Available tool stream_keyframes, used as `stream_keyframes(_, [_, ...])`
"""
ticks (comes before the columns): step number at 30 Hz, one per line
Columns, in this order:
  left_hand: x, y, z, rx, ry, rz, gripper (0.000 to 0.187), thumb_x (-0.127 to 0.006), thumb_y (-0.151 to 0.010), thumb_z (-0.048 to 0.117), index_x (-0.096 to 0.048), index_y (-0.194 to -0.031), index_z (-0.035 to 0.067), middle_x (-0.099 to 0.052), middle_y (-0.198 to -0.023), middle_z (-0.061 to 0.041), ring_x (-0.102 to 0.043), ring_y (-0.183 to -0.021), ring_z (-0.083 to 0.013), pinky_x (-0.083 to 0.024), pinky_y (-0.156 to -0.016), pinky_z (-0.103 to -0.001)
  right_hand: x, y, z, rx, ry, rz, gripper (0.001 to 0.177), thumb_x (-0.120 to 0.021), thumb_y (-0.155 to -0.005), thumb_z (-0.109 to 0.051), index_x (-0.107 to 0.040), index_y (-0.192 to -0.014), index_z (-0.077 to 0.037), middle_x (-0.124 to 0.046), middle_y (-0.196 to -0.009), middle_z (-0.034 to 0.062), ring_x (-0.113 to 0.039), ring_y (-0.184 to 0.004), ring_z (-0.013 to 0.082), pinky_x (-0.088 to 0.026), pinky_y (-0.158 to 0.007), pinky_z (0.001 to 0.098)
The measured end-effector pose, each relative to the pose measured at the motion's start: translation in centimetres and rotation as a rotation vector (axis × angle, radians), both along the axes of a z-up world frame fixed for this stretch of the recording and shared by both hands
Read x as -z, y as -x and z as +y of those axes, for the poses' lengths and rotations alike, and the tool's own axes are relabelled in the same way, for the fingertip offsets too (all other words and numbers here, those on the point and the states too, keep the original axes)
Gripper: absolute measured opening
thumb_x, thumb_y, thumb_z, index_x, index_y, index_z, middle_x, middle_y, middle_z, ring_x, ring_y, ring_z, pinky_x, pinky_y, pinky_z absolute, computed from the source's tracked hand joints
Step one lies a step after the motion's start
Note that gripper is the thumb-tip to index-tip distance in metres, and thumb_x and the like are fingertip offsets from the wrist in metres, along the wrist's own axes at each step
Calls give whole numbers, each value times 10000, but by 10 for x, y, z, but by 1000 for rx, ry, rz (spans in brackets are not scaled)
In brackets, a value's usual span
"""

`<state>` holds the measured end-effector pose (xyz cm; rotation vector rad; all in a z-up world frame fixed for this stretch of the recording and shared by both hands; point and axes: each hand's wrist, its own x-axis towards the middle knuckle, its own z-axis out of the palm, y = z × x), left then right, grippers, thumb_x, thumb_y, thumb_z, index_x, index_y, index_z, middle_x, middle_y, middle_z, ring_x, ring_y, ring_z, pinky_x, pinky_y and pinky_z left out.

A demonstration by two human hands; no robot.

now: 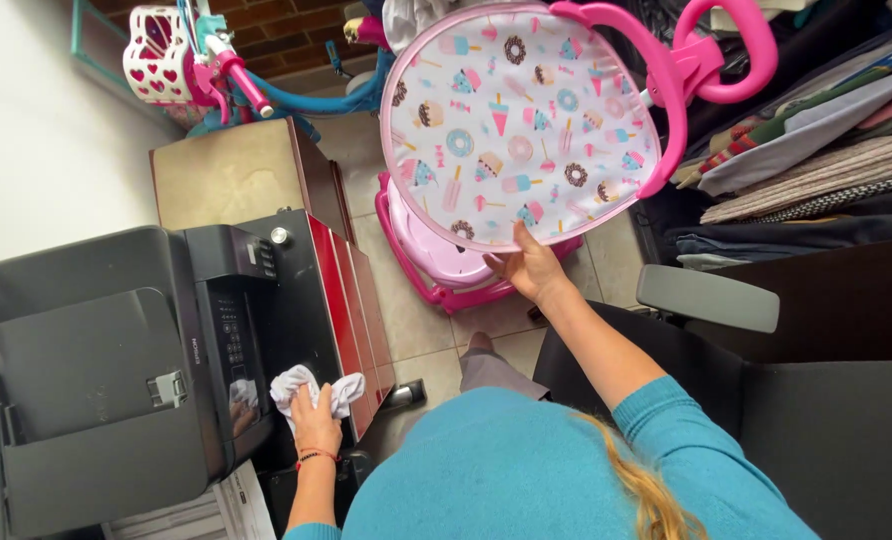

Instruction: Cleaning a home office desk by wiping the monitor, printer, and desk surface with a cloth and spray, and organizing papers.

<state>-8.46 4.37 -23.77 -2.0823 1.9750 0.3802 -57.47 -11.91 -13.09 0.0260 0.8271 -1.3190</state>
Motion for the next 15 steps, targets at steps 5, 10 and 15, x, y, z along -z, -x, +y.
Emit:
stream_keyframes(5, [-9,9,-4,-19,47,15,858,-828,-752,168,-437,-1513,228,-266,-1644,-154,-295,-1516,-410,-377,-1239,-473,57,7,-15,-132,21,39,485,-616,-969,-590,-662,-1239,-190,-768,-1064,53,-754,-809,237,-666,-710,397])
stream_keyframes(10, [-8,17,-10,-77,94,31,839,-836,-766,222,-462,-1509,112,-278,-1643,-193,-295,-1505,-446,-332,-1258,-489,48,3,-7,-288,98,44,581,-676,-854,-705,-711,-1205,-244,-762,-950,12,-730,-741,195,-650,-728,398])
stream_keyframes(15, [-6,20,-10,-115,118,46,743,-788,-826,199,-494,-1500,94,-331,-1618,-190,-346,-1475,-448,-344,-1248,-490,16,0,2,-587,200,44,807,-615,-806,-766,-714,-1224,-83,-781,-1048,75,-749,-895,152,-582,-922,364])
